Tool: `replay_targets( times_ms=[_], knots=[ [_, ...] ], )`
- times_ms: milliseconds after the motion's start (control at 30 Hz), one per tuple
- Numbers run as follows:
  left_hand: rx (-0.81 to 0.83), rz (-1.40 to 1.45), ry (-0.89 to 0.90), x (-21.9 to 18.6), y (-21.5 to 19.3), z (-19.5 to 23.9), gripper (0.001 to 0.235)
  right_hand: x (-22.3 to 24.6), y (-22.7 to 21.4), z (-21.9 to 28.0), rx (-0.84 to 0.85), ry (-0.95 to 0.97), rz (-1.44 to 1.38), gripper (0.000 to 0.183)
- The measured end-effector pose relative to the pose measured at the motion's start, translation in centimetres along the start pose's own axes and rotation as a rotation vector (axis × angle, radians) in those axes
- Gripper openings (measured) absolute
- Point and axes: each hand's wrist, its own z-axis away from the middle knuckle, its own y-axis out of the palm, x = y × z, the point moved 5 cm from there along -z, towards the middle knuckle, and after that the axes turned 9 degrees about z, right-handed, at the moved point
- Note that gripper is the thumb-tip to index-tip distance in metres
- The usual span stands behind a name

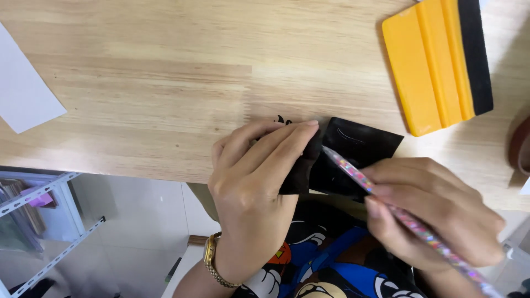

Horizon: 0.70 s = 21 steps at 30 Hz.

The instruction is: Peeling excess vinyl from a cut sticker design using a weeding tool

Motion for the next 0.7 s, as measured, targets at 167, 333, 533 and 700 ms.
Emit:
replay_targets(
  times_ms=[167,333,533,700],
  knots=[
    [-0.005,-0.006,0.009,0.0,0.0,0.0,0.020,2.3,0.3,-2.5,-0.020,-0.039,0.026,0.009],
    [-0.012,-0.022,0.013,0.1,0.1,0.0,0.016,2.3,0.1,-2.7,0.042,0.021,0.033,0.010],
    [-0.027,-0.019,0.020,0.1,0.2,0.0,0.014,2.2,0.1,-2.7,0.067,0.032,0.022,0.010],
    [-0.018,-0.017,0.026,0.1,0.2,0.0,0.013,2.1,0.2,-2.7,0.044,0.020,0.022,0.010]
  ],
)
